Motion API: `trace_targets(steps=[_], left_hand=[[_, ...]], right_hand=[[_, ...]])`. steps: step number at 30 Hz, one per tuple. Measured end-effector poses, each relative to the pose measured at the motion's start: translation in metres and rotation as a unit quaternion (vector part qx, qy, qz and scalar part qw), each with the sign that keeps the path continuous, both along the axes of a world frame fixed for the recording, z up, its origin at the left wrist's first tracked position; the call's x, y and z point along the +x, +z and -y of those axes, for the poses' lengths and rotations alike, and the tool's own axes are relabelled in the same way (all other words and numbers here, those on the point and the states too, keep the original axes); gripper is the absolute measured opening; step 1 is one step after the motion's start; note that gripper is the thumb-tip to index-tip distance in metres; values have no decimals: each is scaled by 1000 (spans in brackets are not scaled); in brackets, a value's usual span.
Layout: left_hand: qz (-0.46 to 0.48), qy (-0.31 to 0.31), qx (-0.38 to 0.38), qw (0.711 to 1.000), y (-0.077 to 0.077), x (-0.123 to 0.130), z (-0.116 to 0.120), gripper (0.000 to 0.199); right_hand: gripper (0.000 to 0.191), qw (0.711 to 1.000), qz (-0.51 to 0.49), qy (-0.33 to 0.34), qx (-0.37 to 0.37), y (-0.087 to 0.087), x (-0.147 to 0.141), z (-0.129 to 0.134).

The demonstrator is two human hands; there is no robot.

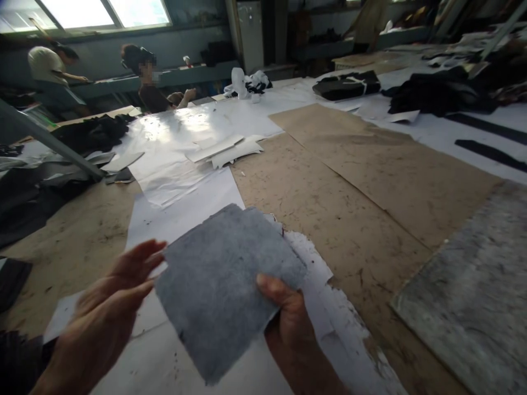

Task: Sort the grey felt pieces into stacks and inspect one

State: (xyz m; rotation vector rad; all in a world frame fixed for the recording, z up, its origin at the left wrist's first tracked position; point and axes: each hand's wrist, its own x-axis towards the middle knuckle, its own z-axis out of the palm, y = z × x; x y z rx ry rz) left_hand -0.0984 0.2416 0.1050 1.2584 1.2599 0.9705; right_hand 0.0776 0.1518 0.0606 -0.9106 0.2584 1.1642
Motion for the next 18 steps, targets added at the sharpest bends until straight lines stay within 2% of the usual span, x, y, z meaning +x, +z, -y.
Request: trace_targets(steps=[2,4,6,9,15,18], left_hand=[[121,-33,-177,976,-4,31,1,34],[202,-42,-262,943,-11,53,6,37],[241,-25,-275,930,-16,66,10,45],[231,-29,-264,936,-20,74,8,53],[89,-28,-268,959,-24,72,-27,37],[60,-58,-281,956,-29,70,-45,28]], right_hand=[[66,998,1,-56,-3,-2,3,-10],[71,997,6,-82,-1,-6,4,-14],[73,996,12,-85,3,-10,4,-15],[72,997,32,-65,21,-12,5,-15],[52,991,77,26,109,-9,26,-14],[48,989,114,68,71,-14,44,-13]])
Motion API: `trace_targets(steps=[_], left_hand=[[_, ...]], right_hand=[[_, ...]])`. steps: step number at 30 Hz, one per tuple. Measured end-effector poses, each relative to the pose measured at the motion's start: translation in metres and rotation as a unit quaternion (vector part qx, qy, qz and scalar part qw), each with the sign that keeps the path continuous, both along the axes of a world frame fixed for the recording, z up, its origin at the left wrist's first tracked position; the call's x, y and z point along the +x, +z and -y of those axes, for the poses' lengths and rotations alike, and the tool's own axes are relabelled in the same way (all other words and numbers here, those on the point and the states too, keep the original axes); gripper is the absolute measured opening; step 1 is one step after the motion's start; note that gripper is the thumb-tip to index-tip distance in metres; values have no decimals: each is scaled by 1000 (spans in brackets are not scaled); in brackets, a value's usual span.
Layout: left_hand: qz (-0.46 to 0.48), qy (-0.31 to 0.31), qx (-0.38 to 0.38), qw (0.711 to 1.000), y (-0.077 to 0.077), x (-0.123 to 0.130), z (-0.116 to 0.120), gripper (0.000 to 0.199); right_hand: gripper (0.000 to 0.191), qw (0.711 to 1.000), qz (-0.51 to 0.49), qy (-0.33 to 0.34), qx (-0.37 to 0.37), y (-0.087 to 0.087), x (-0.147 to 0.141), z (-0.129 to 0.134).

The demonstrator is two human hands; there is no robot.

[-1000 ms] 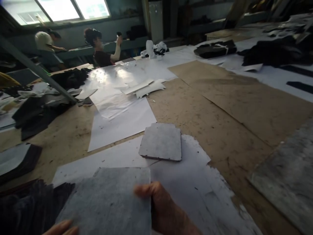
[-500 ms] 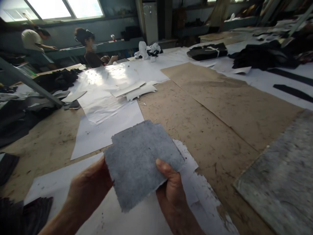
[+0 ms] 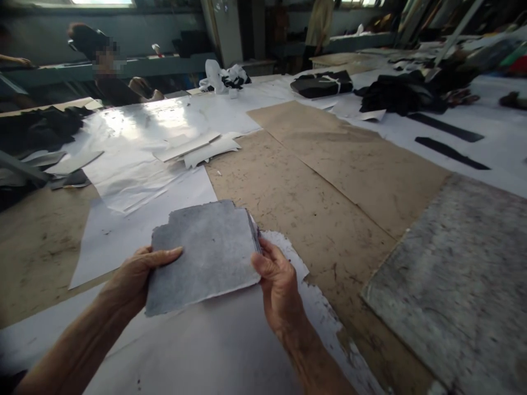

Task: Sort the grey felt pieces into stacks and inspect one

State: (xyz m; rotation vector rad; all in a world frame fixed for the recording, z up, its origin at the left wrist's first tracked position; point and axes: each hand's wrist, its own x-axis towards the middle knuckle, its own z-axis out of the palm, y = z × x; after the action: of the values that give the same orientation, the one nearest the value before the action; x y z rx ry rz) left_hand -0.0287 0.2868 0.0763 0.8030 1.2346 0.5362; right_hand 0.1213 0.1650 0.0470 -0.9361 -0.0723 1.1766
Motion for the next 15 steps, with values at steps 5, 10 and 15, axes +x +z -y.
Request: trace_targets(steps=[5,10,15], left_hand=[[-26,-30,-26,999,-7,3,-14,15],[-50,-57,5,997,-15,7,-17,28],[-146,-88,155,973,-26,4,-20,40]], right_hand=[[45,979,137,101,-117,-8,14,-2],[41,949,235,120,-170,-4,10,-3],[40,906,359,70,-214,-12,16,6]])
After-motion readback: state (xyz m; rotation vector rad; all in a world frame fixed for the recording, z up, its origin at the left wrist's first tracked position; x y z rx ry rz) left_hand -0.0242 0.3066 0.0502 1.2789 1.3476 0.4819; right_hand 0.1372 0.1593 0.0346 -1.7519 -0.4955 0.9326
